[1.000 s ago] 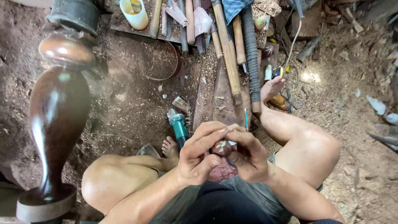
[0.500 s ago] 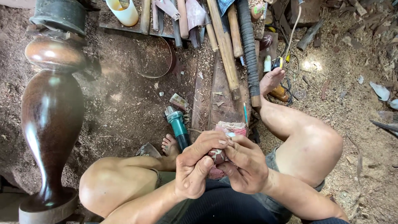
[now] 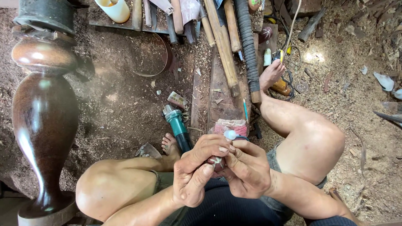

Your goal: Applying glue, cutting materials, and sanding a small component for a woodworking project.

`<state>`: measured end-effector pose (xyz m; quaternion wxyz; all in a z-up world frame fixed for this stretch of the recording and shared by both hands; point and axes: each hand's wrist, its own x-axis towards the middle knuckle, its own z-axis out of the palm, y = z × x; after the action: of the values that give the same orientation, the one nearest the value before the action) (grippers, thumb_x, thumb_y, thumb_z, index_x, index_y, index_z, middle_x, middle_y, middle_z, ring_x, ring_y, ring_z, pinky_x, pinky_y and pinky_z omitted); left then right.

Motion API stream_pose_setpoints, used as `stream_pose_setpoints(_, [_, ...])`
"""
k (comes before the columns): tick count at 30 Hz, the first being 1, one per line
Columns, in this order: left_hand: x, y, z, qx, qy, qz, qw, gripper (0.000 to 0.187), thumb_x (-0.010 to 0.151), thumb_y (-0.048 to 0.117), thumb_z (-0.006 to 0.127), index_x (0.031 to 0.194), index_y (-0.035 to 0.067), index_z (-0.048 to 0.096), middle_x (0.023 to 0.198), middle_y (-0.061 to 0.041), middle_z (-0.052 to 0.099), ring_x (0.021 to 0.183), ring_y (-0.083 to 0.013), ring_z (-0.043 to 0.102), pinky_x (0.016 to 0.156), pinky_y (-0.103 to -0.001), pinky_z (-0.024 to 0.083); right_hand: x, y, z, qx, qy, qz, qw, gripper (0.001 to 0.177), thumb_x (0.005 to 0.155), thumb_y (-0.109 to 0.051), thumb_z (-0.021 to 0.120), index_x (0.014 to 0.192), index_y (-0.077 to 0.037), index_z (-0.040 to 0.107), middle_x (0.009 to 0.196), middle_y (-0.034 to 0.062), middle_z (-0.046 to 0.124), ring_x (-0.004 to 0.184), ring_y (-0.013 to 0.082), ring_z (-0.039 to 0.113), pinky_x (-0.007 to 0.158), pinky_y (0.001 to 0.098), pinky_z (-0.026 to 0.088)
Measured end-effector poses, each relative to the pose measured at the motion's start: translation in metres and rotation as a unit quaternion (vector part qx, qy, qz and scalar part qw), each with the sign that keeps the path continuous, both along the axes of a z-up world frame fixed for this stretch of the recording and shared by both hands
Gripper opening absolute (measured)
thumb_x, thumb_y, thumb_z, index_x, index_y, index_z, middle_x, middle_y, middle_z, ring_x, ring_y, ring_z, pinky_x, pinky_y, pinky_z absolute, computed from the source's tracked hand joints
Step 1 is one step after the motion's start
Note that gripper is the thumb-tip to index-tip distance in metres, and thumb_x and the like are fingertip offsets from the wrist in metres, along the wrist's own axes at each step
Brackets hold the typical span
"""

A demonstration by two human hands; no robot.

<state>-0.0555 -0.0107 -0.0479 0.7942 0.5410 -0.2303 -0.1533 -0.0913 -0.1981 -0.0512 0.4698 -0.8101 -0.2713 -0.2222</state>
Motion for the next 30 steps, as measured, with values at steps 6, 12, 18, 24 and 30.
stream_pose_setpoints(6, [-0.003, 0.000, 0.000, -0.007, 0.004, 0.004, 1.000, 0.037, 0.110, 0.027, 0.053, 0.125, -0.004, 0.066, 0.125, -0.021, 0.071, 0.124, -0.0371, 0.063, 0.114, -0.049, 0.049, 0.001, 0.003, 0.003, -0.009, -0.021, -0.013, 1.000, 0.050, 0.087, 0.011, 0.070, 0.134, 0.008, 0.053, 0.112, 0.0180, 0.071, 0.089, 0.0347, 0.075, 0.086, 0.0431, 0.062])
stream_pose_setpoints(12, [-0.002, 0.001, -0.002, 0.029, -0.072, 0.030, 0.997, 0.033, 0.108, 0.021, 0.053, 0.125, -0.005, 0.066, 0.127, -0.023, 0.071, 0.122, -0.0381, 0.066, 0.113, -0.050, 0.051, 0.003, -0.001, 0.004, 0.024, 0.025, 0.032, 0.999, 0.052, 0.091, -0.005, 0.070, 0.137, 0.004, 0.048, 0.122, 0.0199, 0.067, 0.100, 0.0360, 0.069, 0.092, 0.0441, 0.058])
stream_pose_setpoints(18, [-0.007, -0.001, -0.004, 0.055, -0.153, 0.054, 0.985, 0.032, 0.100, 0.014, 0.057, 0.123, -0.006, 0.066, 0.127, -0.025, 0.070, 0.124, -0.0406, 0.065, 0.112, -0.052, 0.049, -0.010, 0.004, -0.005, 0.101, 0.067, 0.027, 0.992, 0.040, 0.101, -0.016, 0.069, 0.135, -0.001, 0.055, 0.129, 0.0217, 0.066, 0.110, 0.0381, 0.067, 0.100, 0.0461, 0.056])
stream_pose_setpoints(24, [-0.013, -0.003, -0.008, 0.041, -0.170, 0.041, 0.984, 0.033, 0.102, 0.014, 0.059, 0.126, -0.006, 0.065, 0.130, -0.025, 0.069, 0.124, -0.0405, 0.067, 0.112, -0.053, 0.049, -0.015, 0.005, -0.012, 0.122, 0.040, 0.016, 0.992, 0.037, 0.104, -0.022, 0.064, 0.131, 0.002, 0.056, 0.125, 0.0242, 0.067, 0.102, 0.0356, 0.068, 0.091, 0.0458, 0.057])
stream_pose_setpoints(30, [-0.017, -0.006, -0.008, 0.054, -0.162, 0.058, 0.984, 0.033, 0.103, 0.021, 0.068, 0.129, 0.001, 0.067, 0.131, -0.021, 0.068, 0.124, -0.0380, 0.065, 0.108, -0.049, 0.053, -0.022, 0.012, -0.022, 0.188, 0.039, 0.008, 0.981, 0.035, 0.107, -0.023, 0.059, 0.132, 0.001, 0.054, 0.123, 0.0234, 0.066, 0.099, 0.0339, 0.065, 0.089, 0.0477, 0.057])
